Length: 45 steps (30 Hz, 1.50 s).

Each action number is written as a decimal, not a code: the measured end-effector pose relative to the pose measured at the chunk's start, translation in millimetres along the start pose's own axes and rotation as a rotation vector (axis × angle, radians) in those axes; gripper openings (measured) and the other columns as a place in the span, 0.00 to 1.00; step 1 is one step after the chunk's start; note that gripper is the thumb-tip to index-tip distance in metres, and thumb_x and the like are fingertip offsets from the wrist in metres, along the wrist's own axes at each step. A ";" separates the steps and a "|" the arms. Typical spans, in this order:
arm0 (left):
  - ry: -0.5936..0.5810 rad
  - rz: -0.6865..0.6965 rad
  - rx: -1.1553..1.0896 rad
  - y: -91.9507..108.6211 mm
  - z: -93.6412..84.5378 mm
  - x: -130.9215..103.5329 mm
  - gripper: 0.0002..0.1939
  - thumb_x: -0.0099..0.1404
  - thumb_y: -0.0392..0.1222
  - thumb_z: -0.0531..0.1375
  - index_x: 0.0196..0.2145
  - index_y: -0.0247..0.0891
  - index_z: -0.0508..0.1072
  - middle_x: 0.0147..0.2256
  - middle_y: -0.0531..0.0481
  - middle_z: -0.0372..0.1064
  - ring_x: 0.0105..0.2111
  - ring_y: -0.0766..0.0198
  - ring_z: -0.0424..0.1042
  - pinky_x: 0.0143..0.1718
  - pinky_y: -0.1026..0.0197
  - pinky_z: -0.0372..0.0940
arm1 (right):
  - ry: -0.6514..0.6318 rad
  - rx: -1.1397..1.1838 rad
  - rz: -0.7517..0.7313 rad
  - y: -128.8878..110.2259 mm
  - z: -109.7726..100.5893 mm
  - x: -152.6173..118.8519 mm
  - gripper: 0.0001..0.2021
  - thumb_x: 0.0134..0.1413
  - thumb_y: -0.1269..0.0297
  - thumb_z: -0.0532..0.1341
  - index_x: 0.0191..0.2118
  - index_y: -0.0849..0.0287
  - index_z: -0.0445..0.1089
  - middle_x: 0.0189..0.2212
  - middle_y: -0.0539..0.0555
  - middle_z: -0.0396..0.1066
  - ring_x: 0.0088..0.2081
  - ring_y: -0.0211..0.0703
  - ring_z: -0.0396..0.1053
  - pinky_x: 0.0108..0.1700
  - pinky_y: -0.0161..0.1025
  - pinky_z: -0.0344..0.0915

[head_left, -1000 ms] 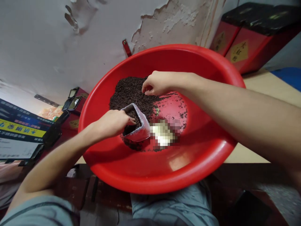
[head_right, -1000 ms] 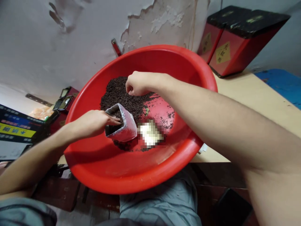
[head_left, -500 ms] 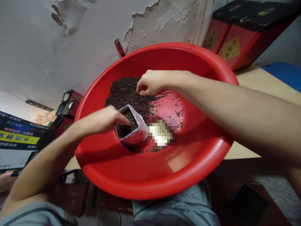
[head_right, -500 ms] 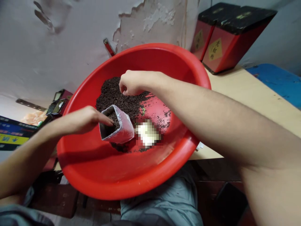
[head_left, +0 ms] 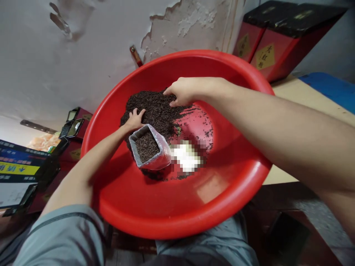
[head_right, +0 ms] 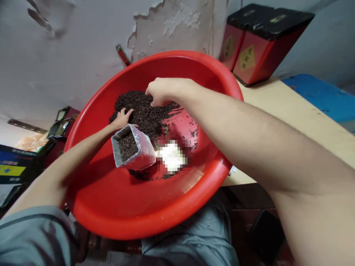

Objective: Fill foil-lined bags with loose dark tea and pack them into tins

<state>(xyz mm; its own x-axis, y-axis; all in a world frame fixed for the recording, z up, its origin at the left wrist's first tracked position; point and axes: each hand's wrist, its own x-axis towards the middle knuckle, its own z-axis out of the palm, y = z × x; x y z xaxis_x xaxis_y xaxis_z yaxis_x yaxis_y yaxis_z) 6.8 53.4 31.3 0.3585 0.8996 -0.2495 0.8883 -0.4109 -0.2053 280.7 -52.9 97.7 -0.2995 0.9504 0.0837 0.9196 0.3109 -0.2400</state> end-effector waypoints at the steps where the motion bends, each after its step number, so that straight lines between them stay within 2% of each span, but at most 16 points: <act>1: 0.028 0.031 0.018 -1.6 4.0 -4.1 0.44 0.69 0.52 0.65 0.77 0.42 0.53 0.76 0.30 0.41 0.72 0.30 0.53 0.70 0.41 0.56 | -0.032 0.000 0.034 1.7 1.6 0.9 0.25 0.60 0.57 0.69 0.62 0.50 0.77 0.53 0.52 0.81 0.56 0.58 0.77 0.57 0.49 0.70; 3: 0.042 0.074 0.061 -4.6 9.3 -13.7 0.30 0.75 0.47 0.56 0.71 0.42 0.64 0.73 0.32 0.49 0.70 0.34 0.58 0.67 0.41 0.62 | -0.099 -0.008 0.060 3.3 4.1 1.8 0.27 0.60 0.53 0.69 0.64 0.49 0.75 0.53 0.52 0.81 0.56 0.59 0.77 0.56 0.49 0.71; 4: 0.034 0.091 0.073 -5.7 11.3 -18.2 0.27 0.76 0.46 0.53 0.69 0.42 0.68 0.71 0.33 0.52 0.69 0.35 0.59 0.65 0.41 0.64 | -0.118 -0.012 0.055 3.1 4.8 1.9 0.28 0.60 0.51 0.69 0.65 0.49 0.75 0.53 0.51 0.81 0.55 0.59 0.77 0.56 0.49 0.71; 9: 0.003 0.158 0.043 -10.0 15.0 -24.6 0.23 0.75 0.45 0.53 0.63 0.41 0.72 0.62 0.35 0.64 0.56 0.44 0.74 0.58 0.45 0.70 | -0.168 -0.021 0.044 -2.9 1.2 -2.2 0.32 0.61 0.50 0.69 0.69 0.49 0.70 0.59 0.53 0.77 0.59 0.60 0.75 0.58 0.49 0.70; 12: 0.028 0.173 0.012 -14.1 8.4 -16.4 0.22 0.71 0.44 0.56 0.60 0.38 0.74 0.58 0.35 0.70 0.54 0.46 0.76 0.58 0.49 0.70 | -0.211 -0.022 0.056 -2.7 -2.1 -4.8 0.32 0.62 0.52 0.69 0.69 0.51 0.69 0.61 0.53 0.76 0.60 0.61 0.74 0.59 0.49 0.70; 15: 0.072 0.156 -0.014 -18.7 -7.5 -10.1 0.21 0.65 0.41 0.60 0.54 0.36 0.77 0.52 0.38 0.75 0.54 0.49 0.75 0.58 0.54 0.69 | -0.256 0.002 0.070 3.8 -0.8 -3.4 0.31 0.61 0.51 0.69 0.67 0.52 0.72 0.59 0.53 0.77 0.59 0.61 0.75 0.58 0.50 0.72; 18: 0.159 0.104 -0.148 -22.6 -32.9 -17.1 0.20 0.58 0.39 0.62 0.48 0.36 0.79 0.41 0.45 0.78 0.43 0.55 0.77 0.48 0.59 0.70 | -0.303 0.054 0.117 13.2 5.4 1.1 0.29 0.61 0.51 0.70 0.66 0.53 0.74 0.56 0.53 0.79 0.57 0.60 0.76 0.58 0.51 0.72; 21: 0.273 0.093 -0.364 -21.6 -63.8 -43.4 0.19 0.54 0.40 0.62 0.44 0.37 0.79 0.33 0.52 0.74 0.32 0.62 0.71 0.36 0.62 0.67 | -0.306 0.039 0.108 21.2 12.5 5.9 0.28 0.62 0.51 0.69 0.65 0.54 0.74 0.55 0.53 0.80 0.56 0.58 0.77 0.58 0.50 0.73; 24: 0.269 0.097 -0.523 -9.4 -87.5 -84.6 0.20 0.54 0.41 0.60 0.45 0.38 0.76 0.28 0.55 0.69 0.26 0.66 0.65 0.28 0.64 0.61 | -0.305 0.033 0.083 25.9 16.2 8.4 0.27 0.61 0.51 0.70 0.63 0.53 0.76 0.55 0.52 0.80 0.57 0.58 0.77 0.60 0.51 0.72; 26: 0.258 0.158 -0.540 4.4 -91.8 -113.6 0.18 0.53 0.41 0.61 0.42 0.38 0.76 0.29 0.55 0.70 0.27 0.66 0.66 0.30 0.64 0.63 | -0.295 0.078 0.097 26.5 16.3 8.5 0.27 0.60 0.51 0.70 0.63 0.52 0.76 0.56 0.51 0.79 0.58 0.58 0.76 0.62 0.52 0.71; 29: 0.235 0.297 -0.535 25.8 -78.2 -147.3 0.15 0.54 0.41 0.61 0.41 0.38 0.76 0.35 0.52 0.75 0.33 0.63 0.71 0.38 0.61 0.69 | -0.296 0.108 0.123 23.5 13.9 7.4 0.28 0.61 0.51 0.70 0.64 0.51 0.75 0.59 0.51 0.78 0.61 0.59 0.74 0.63 0.52 0.70; 33: 0.358 0.433 -0.525 41.7 -47.4 -165.9 0.15 0.61 0.40 0.59 0.44 0.39 0.77 0.45 0.47 0.79 0.45 0.58 0.76 0.54 0.54 0.71 | -0.345 0.061 0.129 17.7 9.9 5.2 0.28 0.62 0.54 0.70 0.65 0.52 0.74 0.58 0.51 0.78 0.60 0.58 0.75 0.63 0.52 0.70; 35: 0.366 0.465 -0.503 43.5 -39.7 -168.3 0.14 0.62 0.39 0.59 0.45 0.40 0.78 0.48 0.46 0.79 0.49 0.56 0.77 0.57 0.53 0.70 | -0.341 0.037 0.107 16.0 8.8 4.0 0.27 0.62 0.53 0.70 0.65 0.51 0.74 0.58 0.51 0.78 0.60 0.58 0.75 0.62 0.53 0.71; 38: 0.285 0.422 -0.463 41.3 -41.7 -172.3 0.15 0.63 0.38 0.60 0.46 0.44 0.80 0.51 0.46 0.79 0.52 0.55 0.77 0.59 0.52 0.71 | -0.337 -0.001 0.085 15.1 8.3 3.3 0.28 0.63 0.53 0.69 0.66 0.51 0.73 0.60 0.53 0.77 0.59 0.57 0.76 0.60 0.52 0.72; 41: 0.192 0.396 -0.460 35.3 -52.1 -179.5 0.14 0.64 0.45 0.63 0.47 0.48 0.82 0.51 0.47 0.81 0.53 0.52 0.78 0.59 0.51 0.71 | -0.358 0.006 0.111 16.0 8.7 4.5 0.28 0.64 0.54 0.68 0.66 0.56 0.73 0.61 0.56 0.76 0.60 0.57 0.75 0.60 0.48 0.70; 45: 0.205 0.361 -0.494 22.0 -65.1 -183.0 0.14 0.62 0.53 0.67 0.43 0.47 0.83 0.44 0.46 0.81 0.45 0.53 0.79 0.50 0.53 0.74 | -0.317 0.034 0.110 18.6 11.0 6.4 0.27 0.62 0.49 0.69 0.63 0.55 0.76 0.59 0.55 0.78 0.58 0.59 0.76 0.59 0.50 0.71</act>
<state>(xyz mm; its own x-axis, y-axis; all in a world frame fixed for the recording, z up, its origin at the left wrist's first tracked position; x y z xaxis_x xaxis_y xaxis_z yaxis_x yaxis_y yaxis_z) -20.5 -110.7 134.1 0.6635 0.7477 -0.0256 0.7118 -0.6203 0.3296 293.0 -41.0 83.1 -0.2680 0.9310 -0.2479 0.9435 0.2015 -0.2631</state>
